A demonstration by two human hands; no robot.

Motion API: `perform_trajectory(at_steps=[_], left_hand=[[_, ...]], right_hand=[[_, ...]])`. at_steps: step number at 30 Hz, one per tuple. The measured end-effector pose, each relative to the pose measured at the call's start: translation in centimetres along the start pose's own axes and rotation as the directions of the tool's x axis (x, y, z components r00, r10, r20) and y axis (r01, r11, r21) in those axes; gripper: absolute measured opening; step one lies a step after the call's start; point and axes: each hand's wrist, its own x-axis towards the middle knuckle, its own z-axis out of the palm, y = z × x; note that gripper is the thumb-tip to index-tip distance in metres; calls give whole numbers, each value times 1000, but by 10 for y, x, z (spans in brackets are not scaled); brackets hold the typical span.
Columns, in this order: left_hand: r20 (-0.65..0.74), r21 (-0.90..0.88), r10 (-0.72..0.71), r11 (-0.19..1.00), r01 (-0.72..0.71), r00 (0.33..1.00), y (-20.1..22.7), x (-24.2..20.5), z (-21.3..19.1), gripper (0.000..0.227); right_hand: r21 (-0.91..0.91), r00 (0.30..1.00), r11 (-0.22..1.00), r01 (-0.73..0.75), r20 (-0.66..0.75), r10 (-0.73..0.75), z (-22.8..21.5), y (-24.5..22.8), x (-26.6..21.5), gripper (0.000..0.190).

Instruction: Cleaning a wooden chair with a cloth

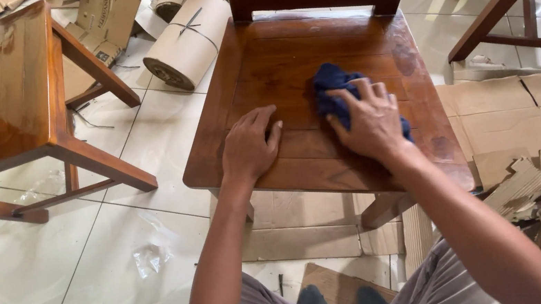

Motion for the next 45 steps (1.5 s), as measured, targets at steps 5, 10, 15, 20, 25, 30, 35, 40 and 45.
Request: perform_trajectory(at_steps=[5,10,15,20,25,30,35,40,45], left_hand=[[-121,35,9,999,-5,993,-4,-5,7,35],[-103,37,5,999,-1,995,-28,-31,-11,34],[57,60,-367,930,363,929,-45,-72,-70,55],[-62,-45,-321,947,319,945,-55,-76,-50,51],[-100,-433,-441,826,360,892,-60,-86,-51,59],[-122,-440,-400,842,312,909,-63,-97,-48,61],[-137,-250,-384,905,343,913,-61,-95,-50,61],[-104,-40,-394,919,392,913,-62,-95,-50,61],[-59,311,-113,942,126,992,-40,-88,-54,66]], right_hand=[[225,972,956,187,99,-214,-43,-56,-40,48],[291,968,936,199,92,-234,-32,-34,-44,42],[91,997,994,64,44,-69,-9,-63,-6,45],[208,976,960,190,62,-207,7,-148,15,40],[371,914,859,354,56,-401,9,-197,8,44],[395,896,821,411,-13,-443,4,-150,15,39],[214,969,956,203,98,-227,31,-154,36,45],[250,936,914,319,69,-345,-4,-169,4,47],[389,916,850,355,37,-400,-37,-127,-52,45]])
